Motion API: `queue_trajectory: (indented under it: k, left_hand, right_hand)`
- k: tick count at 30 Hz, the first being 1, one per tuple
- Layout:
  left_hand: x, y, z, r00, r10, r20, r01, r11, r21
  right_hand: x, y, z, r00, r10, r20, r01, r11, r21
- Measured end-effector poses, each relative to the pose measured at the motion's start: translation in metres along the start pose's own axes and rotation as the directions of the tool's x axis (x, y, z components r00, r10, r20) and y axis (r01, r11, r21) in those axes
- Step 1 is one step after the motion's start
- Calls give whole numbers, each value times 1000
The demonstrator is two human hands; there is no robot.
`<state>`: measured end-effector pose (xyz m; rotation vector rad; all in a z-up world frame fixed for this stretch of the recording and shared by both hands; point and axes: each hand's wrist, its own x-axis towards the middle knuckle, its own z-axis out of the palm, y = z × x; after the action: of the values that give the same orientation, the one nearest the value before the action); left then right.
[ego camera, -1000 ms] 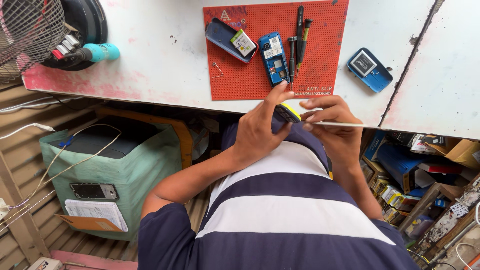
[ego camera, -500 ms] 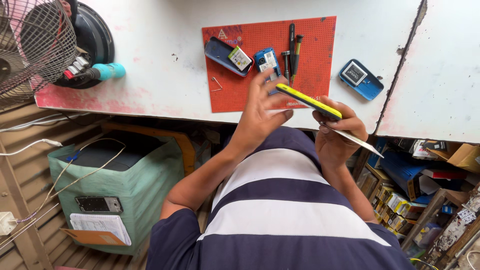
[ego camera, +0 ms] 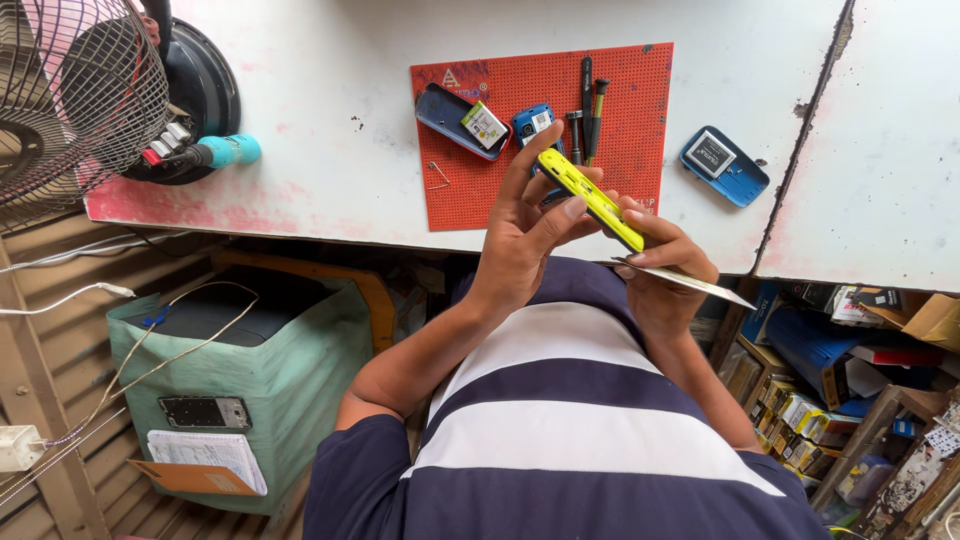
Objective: The person uses a screwdriver and a metal prying tool to open and manipulate the back cover of a yellow mobile phone. They also retrieve and count banknotes from a drawer, then hand them to another person across the table before resuming work on the phone.
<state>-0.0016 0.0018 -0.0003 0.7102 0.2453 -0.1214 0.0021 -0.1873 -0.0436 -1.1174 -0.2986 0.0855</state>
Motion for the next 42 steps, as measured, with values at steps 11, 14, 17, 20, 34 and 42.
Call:
queue_trajectory:
  k: [11,14,17,20,34,42]
  left_hand:
    - [-6,5,3,978,193,81,-208,941,268]
    - [-7,8,5,977,197,83,-212,941,263]
    - [-7,12,8,980,185,72,-197,948,250]
    - [-10,17,11,988,132,77,-149,946,288]
    - [-27,12,2,969,184,166,-246,640,728]
    - [-28,11,3,964,223,142,-246,557,793]
  right_hand:
    - [9,-38,13,1000,-6,24,15,923,-385]
    - [8,-42,15,999,15,35,1,915,-402]
    - [10,-45,18,999,-4,48,22,928,-372]
    - [12,-54,25,999,-44,-22,29,897,-441]
    - [39,-75,47,995,69,76,-14,820,-572]
    - [37,-75,45,994,83,68,-23,786,-618]
